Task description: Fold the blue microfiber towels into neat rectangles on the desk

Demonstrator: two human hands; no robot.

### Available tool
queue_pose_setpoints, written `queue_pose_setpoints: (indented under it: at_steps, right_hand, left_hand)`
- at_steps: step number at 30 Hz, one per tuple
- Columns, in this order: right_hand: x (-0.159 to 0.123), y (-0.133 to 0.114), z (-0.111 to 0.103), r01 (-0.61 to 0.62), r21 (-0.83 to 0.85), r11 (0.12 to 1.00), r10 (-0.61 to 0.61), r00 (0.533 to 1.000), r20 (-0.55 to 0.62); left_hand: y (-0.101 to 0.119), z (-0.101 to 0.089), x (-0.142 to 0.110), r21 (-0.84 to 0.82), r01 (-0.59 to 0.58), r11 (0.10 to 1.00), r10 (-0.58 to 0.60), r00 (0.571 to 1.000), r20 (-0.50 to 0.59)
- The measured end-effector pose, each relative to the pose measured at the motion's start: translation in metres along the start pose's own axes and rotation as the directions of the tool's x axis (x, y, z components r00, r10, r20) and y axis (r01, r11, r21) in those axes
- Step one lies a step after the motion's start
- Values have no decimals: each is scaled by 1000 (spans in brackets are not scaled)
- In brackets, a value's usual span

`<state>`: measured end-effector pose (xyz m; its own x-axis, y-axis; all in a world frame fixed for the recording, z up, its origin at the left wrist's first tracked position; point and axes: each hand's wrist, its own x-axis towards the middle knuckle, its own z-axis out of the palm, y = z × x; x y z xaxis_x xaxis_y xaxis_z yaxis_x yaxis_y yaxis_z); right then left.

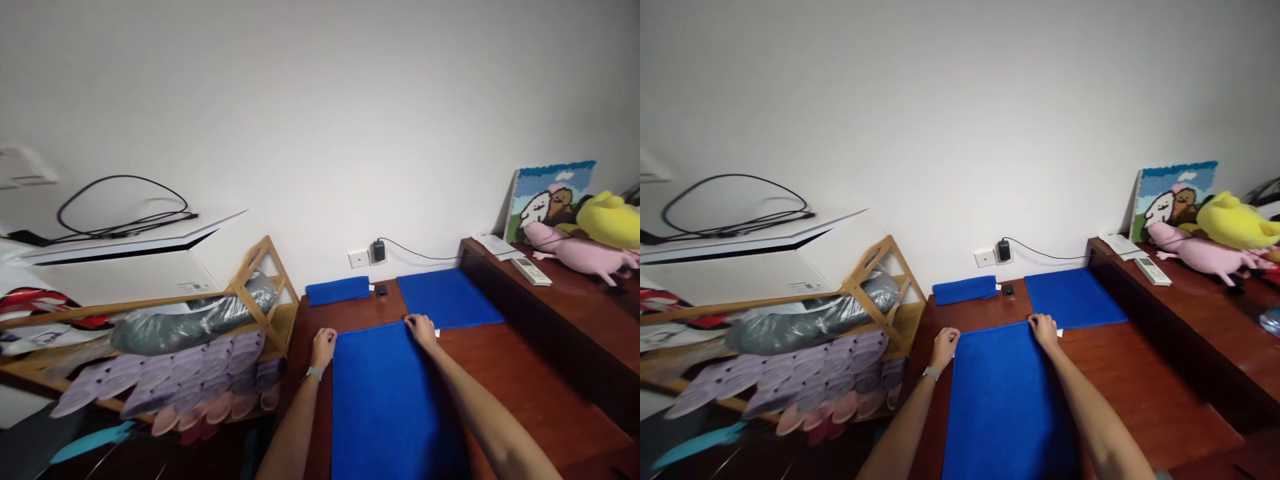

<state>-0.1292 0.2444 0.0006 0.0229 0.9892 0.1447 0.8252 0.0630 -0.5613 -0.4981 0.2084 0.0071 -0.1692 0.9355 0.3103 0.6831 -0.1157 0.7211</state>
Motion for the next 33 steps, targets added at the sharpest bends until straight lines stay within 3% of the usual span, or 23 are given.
queue_pose_setpoints:
  at_steps: [4, 6, 10, 14, 18, 22, 29, 33]
  right_hand:
    - [-13, -10, 10, 41, -91, 995, -46, 997, -58]
    - [-29, -17, 21, 115, -118, 986, -129, 986, -110]
    - [-58, -24, 50, 288, -167, 943, -316, 932, -175]
    - [-60, -16, 66, 256, -189, 948, -271, 961, -56]
    - [-47, -12, 62, 220, -209, 953, -203, 974, 101]
    - [-47, -19, 56, 175, -211, 962, -146, 979, 144]
    - [-52, -30, 45, 115, -187, 976, -79, 979, 190]
    - [-53, -30, 46, 117, -192, 974, -77, 976, 203]
  left_hand:
    - [15, 12, -15, 92, -93, 991, 96, 995, -22]
    - [33, 29, -31, 147, -213, 966, 213, 977, 16]
    - [78, 83, -60, 257, -518, 816, 481, 855, 196]
    - [106, 131, -58, 274, -581, 766, 494, 806, 326]
    - [104, 150, -44, 286, -580, 763, 417, 780, 467]
    - [79, 134, -39, 297, -558, 775, 365, 779, 510]
    - [-5, 38, -23, 382, -374, 845, 184, 874, 449]
    - [-25, 14, -16, 404, -316, 858, 124, 892, 434]
